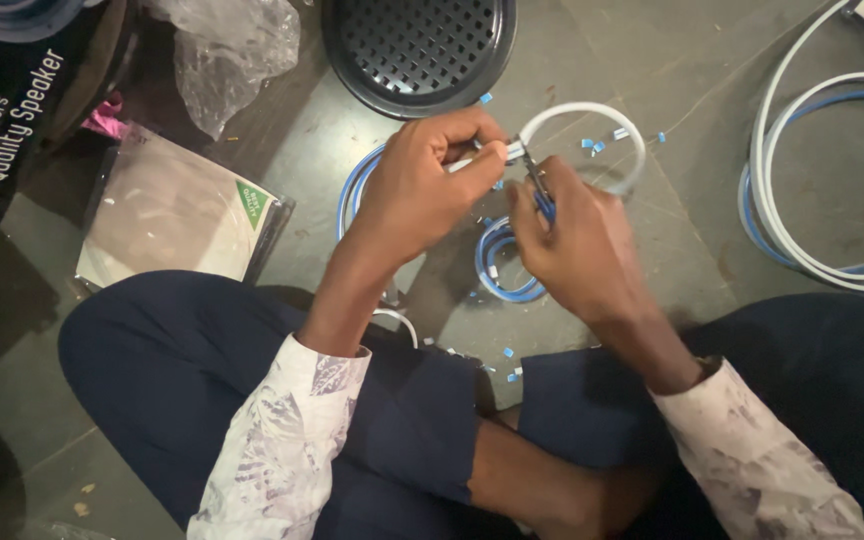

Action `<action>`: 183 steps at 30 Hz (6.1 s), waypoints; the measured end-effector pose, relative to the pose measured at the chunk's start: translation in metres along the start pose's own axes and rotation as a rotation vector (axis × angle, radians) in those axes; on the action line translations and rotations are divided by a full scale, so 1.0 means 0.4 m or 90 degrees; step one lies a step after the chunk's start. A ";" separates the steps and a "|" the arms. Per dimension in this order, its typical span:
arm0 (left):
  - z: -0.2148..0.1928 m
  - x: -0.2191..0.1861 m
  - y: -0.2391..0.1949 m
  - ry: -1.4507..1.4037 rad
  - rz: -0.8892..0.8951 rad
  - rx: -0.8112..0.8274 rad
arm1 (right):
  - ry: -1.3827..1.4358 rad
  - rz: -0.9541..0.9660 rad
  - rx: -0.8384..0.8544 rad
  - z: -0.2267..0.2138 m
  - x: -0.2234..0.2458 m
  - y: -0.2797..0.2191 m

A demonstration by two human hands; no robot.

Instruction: The person sits on the floor and uses wire strippers to remove the outer insulation from blue and white cables. They repeatedly cut the insulation, pull it off, and place the stripped pieces aside.

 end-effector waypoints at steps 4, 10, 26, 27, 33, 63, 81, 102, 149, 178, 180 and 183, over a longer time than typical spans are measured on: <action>-0.009 0.002 0.006 -0.077 0.045 0.000 | -0.002 -0.147 -0.018 -0.021 0.015 0.012; -0.003 0.007 0.006 -0.036 0.037 0.025 | 0.081 -0.072 0.146 -0.019 0.000 0.015; -0.010 0.012 0.002 -0.018 0.036 0.000 | -0.032 0.129 0.133 -0.034 -0.032 0.013; -0.020 0.013 0.006 -0.029 0.069 -0.019 | -0.001 0.096 0.138 -0.040 -0.027 0.022; -0.098 0.039 0.009 -0.122 0.017 -0.190 | -0.164 -0.147 0.054 -0.033 -0.057 0.022; -0.347 -0.069 -0.142 -0.743 0.233 -0.328 | 0.451 -0.113 0.386 0.028 0.118 -0.066; -0.042 -0.044 -0.038 -0.263 -0.172 -0.052 | -0.188 -0.004 -0.191 -0.552 -0.167 -0.138; 0.159 0.059 -0.075 0.474 -0.140 0.182 | -0.270 0.046 0.187 -0.094 -0.161 -0.025; 0.041 -0.096 -0.075 -0.148 -0.094 0.157 | 0.042 -0.328 -0.105 0.000 0.000 0.099; -0.014 -0.094 -0.072 0.019 0.139 -0.255 | 0.168 -0.158 0.019 -0.111 0.029 0.018; -0.014 -0.096 -0.072 -0.019 0.155 -0.256 | 0.087 -0.189 -0.014 -0.107 0.058 -0.005; -0.015 -0.094 -0.074 0.002 0.103 -0.267 | -0.028 -0.171 -0.019 -0.100 0.078 -0.015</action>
Point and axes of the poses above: each hand's wrist, its own y-axis towards the middle knuckle, its own z-axis out of the palm, x = y × z, the point moved 5 cm from there along y, towards the middle knuckle, and after that the axes turned 3 degrees about x, right-handed, at the moved point
